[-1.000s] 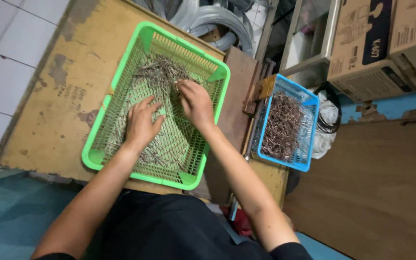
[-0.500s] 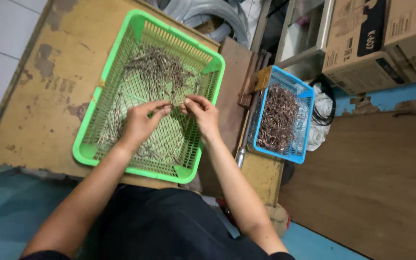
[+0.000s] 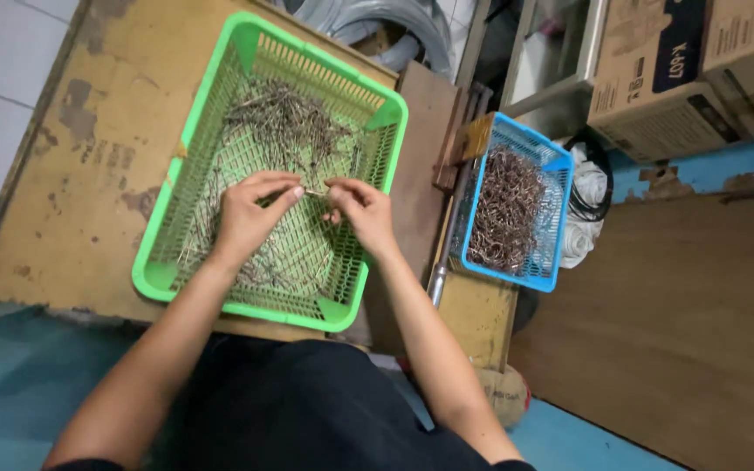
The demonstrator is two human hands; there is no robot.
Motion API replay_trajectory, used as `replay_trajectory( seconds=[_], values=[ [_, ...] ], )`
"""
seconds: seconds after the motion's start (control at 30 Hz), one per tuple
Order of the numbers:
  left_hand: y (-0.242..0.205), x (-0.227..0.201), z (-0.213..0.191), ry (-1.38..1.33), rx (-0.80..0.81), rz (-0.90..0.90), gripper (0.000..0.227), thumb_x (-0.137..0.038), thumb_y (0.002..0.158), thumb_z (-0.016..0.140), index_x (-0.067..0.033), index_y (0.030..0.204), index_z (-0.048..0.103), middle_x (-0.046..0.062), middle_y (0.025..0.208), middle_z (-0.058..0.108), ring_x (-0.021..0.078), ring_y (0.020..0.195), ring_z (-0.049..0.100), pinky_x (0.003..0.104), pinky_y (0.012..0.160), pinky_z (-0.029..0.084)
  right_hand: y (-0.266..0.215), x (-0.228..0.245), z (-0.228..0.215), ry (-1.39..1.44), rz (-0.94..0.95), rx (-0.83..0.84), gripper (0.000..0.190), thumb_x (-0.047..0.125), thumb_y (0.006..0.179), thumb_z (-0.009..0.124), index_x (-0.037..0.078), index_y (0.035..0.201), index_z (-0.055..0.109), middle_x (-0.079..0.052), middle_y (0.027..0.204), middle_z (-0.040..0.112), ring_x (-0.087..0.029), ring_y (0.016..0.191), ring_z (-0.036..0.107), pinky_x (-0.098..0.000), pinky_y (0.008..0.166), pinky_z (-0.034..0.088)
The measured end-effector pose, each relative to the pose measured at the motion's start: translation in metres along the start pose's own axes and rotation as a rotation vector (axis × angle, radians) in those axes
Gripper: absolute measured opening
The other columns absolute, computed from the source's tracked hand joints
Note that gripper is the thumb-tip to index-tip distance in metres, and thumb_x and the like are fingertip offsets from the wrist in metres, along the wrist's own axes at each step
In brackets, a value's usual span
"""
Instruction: Processing small metal pins using a manual lever-operated tool
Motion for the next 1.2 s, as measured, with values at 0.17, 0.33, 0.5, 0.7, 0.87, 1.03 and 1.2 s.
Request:
replay_trajectory(
  seconds=[0.17,0.33,0.5,0.7,0.87,1.03,1.2],
  values=[
    [0.003,-0.005,-0.004,0.024,0.007,0.004,0.011,-0.016,0.09,0.084,-0.0132,0.1,0.082,0.008,0.111,0.077,0.0309,0.104,0.073,0.04,0.094,0.055,0.004,-0.038,-0.001,0.024,0.053,0.026,0.015,0.008,0.095,0.072,-0.004,0.105,0.073,-0.011,0.064,0.066,-0.015,0.048,0.064,-0.0268,0.052,0.054],
    [0.006,-0.003,-0.002,0.061,0.028,0.02,0.015,-0.018,0.088,0.085,-0.016,0.103,0.082,0.005,0.117,0.075,0.0295,0.107,0.072,0.041,0.096,0.053,0.004,-0.047,0.001,0.119,0.099,0.036,0.017,0.011,0.102,0.064,-0.006,0.103,0.067,-0.007,0.056,0.056,-0.014,0.037,0.058,-0.025,0.04,0.05],
    [0.004,0.005,0.004,0.01,0.092,0.002,0.016,-0.014,0.087,0.084,-0.0132,0.102,0.081,0.01,0.122,0.073,0.0343,0.112,0.069,0.04,0.098,0.053,0.003,-0.032,-0.005,0.022,-0.065,0.045,0.011,0.006,0.1,0.068,0.0,0.107,0.073,-0.014,0.071,0.071,-0.017,0.06,0.071,-0.0279,0.064,0.057],
    [0.005,0.008,0.005,-0.03,0.11,-0.014,0.015,-0.015,0.089,0.083,-0.0133,0.103,0.081,0.011,0.126,0.07,0.0333,0.113,0.069,0.042,0.1,0.052,0.0,-0.031,-0.004,0.016,-0.001,0.037,0.019,0.009,0.097,0.073,0.003,0.115,0.075,-0.013,0.09,0.077,-0.014,0.078,0.073,-0.0269,0.078,0.059],
    [0.005,0.007,0.005,-0.031,0.113,-0.011,0.016,-0.014,0.09,0.082,-0.0128,0.105,0.08,0.011,0.128,0.069,0.0305,0.112,0.07,0.041,0.1,0.052,0.001,-0.038,-0.004,0.046,0.008,0.053,0.02,0.007,0.097,0.072,0.002,0.117,0.074,-0.014,0.095,0.076,-0.015,0.083,0.074,-0.0284,0.082,0.06],
    [0.002,0.013,0.004,-0.006,0.105,-0.023,0.014,-0.014,0.091,0.081,-0.0116,0.105,0.081,0.012,0.13,0.068,0.0314,0.111,0.07,0.043,0.101,0.052,0.001,-0.034,-0.002,0.028,-0.015,0.069,0.021,0.008,0.098,0.072,0.002,0.118,0.074,-0.013,0.104,0.076,-0.013,0.091,0.07,-0.0298,0.086,0.059],
    [0.005,0.006,0.006,0.033,0.1,0.062,0.014,-0.004,0.091,0.078,-0.0025,0.105,0.079,0.022,0.134,0.064,0.0415,0.111,0.068,0.051,0.1,0.051,-0.004,-0.024,-0.003,-0.021,-0.079,0.031,0.037,0.006,0.094,0.078,-0.003,0.128,0.067,-0.026,0.121,0.069,-0.029,0.107,0.068,-0.0428,0.097,0.055]
  ],
)
Point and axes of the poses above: each hand's wrist, its own y-axis towards the middle knuckle, its own z-axis out of the palm, x = y × z, the point moved 8 cm from there along y, towards the middle knuckle
